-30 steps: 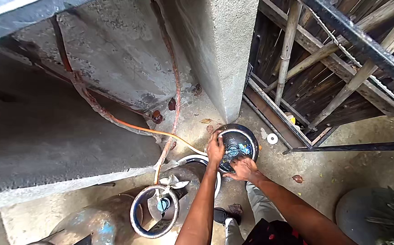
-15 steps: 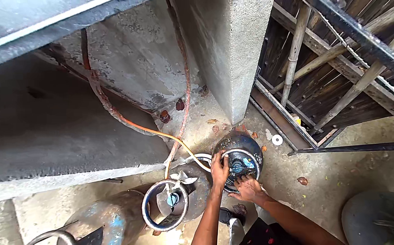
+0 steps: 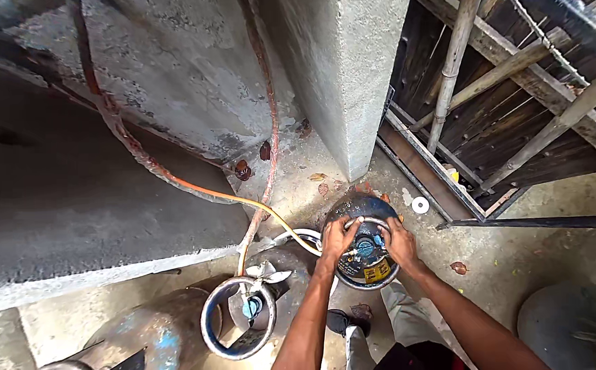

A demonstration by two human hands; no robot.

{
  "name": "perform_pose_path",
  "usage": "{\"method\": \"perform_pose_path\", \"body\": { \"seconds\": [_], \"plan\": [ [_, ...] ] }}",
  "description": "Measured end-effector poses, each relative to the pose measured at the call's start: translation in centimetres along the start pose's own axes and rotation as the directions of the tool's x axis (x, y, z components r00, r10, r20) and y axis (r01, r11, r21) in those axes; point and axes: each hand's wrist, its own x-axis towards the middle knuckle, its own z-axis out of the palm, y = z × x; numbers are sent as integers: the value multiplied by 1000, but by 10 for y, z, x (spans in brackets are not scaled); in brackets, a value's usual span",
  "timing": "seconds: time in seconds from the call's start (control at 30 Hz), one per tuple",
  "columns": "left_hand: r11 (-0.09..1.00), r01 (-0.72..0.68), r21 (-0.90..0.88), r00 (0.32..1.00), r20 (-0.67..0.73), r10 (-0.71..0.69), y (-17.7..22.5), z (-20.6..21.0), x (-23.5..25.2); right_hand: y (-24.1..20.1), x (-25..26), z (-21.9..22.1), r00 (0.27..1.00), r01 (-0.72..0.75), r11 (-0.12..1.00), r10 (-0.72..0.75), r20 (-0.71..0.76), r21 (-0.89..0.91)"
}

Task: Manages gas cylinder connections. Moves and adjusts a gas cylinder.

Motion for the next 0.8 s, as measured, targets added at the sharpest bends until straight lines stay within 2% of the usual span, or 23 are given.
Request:
{"method": "perform_pose_path", "body": {
  "seconds": [0.17,0.23,0.33,0.37,0.47,0.53,0.63,0.73,0.8],
  "plan": [
    [998,17,67,999,44,-20,28,84,-21,85,-40,-1,995,-58,998,57,-77,-14],
    [999,0,50,998,64,-3,45,96,-15,100,-36,-10,992,-98,995,96,-77,-18],
    [998,2,64,987,161,-13,80,67,35,85,11,-41,972,-232,972,231,34,29],
    [997,-14,77,988,157,1,86,54,50,75,24,-45,972,-234,971,232,31,57],
    [991,-27,132,996,89,16,69,18,86,32,50,-44,969,-245,955,242,40,167],
    [992,-27,122,997,78,18,42,2,80,9,48,-24,955,-296,938,286,82,182],
    [996,-10,83,996,89,2,8,1,65,1,23,2,942,-325,936,308,130,135],
    [999,-29,32,996,87,26,6,16,50,15,7,3,952,-298,951,289,101,85],
    [998,-35,47,994,101,30,22,21,62,25,21,-8,947,-310,948,301,111,77]
  ]
}}
